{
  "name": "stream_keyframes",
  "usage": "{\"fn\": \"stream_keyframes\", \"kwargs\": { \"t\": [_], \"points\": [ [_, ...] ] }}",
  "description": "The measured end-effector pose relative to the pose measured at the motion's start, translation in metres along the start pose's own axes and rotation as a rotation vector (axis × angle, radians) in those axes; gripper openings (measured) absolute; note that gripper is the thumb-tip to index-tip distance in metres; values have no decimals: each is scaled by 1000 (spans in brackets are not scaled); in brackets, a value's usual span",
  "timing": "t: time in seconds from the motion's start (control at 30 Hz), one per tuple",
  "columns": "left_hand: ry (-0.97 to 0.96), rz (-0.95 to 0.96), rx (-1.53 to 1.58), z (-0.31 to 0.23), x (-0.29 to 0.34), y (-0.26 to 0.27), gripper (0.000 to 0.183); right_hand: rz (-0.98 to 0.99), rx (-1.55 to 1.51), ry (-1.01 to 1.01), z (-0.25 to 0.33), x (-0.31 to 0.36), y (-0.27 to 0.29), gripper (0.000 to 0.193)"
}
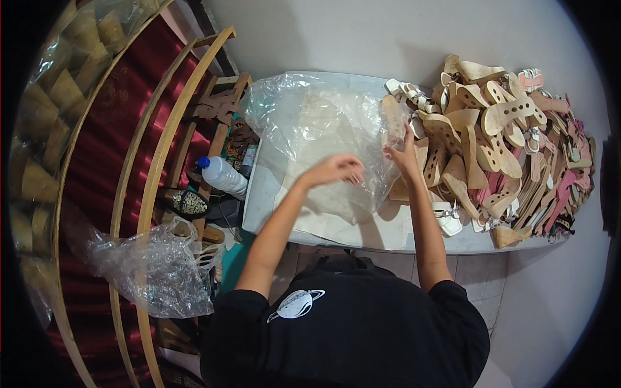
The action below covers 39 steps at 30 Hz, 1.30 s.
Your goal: Packing wooden shoe soles into a plastic bag for storage or shipping.
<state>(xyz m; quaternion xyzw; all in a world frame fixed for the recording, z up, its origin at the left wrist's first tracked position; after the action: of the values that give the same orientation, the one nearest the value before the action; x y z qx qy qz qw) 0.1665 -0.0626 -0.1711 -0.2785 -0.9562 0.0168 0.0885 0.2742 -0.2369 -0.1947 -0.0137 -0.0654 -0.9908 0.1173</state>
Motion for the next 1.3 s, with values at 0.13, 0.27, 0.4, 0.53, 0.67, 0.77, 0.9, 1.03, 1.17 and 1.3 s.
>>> {"fn": "stream_keyframes", "kwargs": {
  "t": [0.13, 0.27, 0.4, 0.53, 0.67, 0.77, 0.9, 1.03, 1.17, 1.3],
  "points": [
    [-367, -958, -726, -30, 51, 138, 26, 114, 87, 256, 37, -27, -17, 74],
    [41, -1147, -1189, -42, 67, 197, 43, 165, 182, 322, 63, -44, -20, 76],
    [524, -1435, -1065, -18, 83, 236, 62, 196, 23, 284, 84, -46, -19, 62],
    [469, -1537, -277, 64, 109, 298, 67, 202, -74, 291, 97, -52, -27, 49],
    [-33, -1487, -227, 56, 93, 354, 65, 220, -122, 406, 140, -48, -42, 42],
    [-456, -1436, -91, -15, 56, 352, 66, 139, -105, 476, 162, -40, -30, 40],
    [-5, -1583, -102, -41, 68, 339, 70, 24, -175, 461, 180, 1, -28, 44],
    [-417, -1532, -381, -62, 105, 285, 79, 132, -498, 355, 146, 31, -58, 56],
    [-769, -998, -629, -51, 74, 101, 102, 204, -654, 251, 111, 29, -85, 64],
    [-756, -954, -845, -35, 68, 4, 100, 309, -721, 229, 100, 34, -132, 67]
  ]
}}
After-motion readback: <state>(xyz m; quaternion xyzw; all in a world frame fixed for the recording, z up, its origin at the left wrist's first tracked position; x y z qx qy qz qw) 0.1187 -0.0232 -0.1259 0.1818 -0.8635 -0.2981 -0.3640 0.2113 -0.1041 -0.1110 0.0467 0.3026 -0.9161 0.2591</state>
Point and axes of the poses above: each hand's wrist, its own x-axis away from the middle knuckle, its own y-axis out of the back of the hand, z = x × y, the point moved 7 cm from there along -x, towards the middle knuckle, and after that the axes turned 6 degrees about z, right-handed, at the moved point
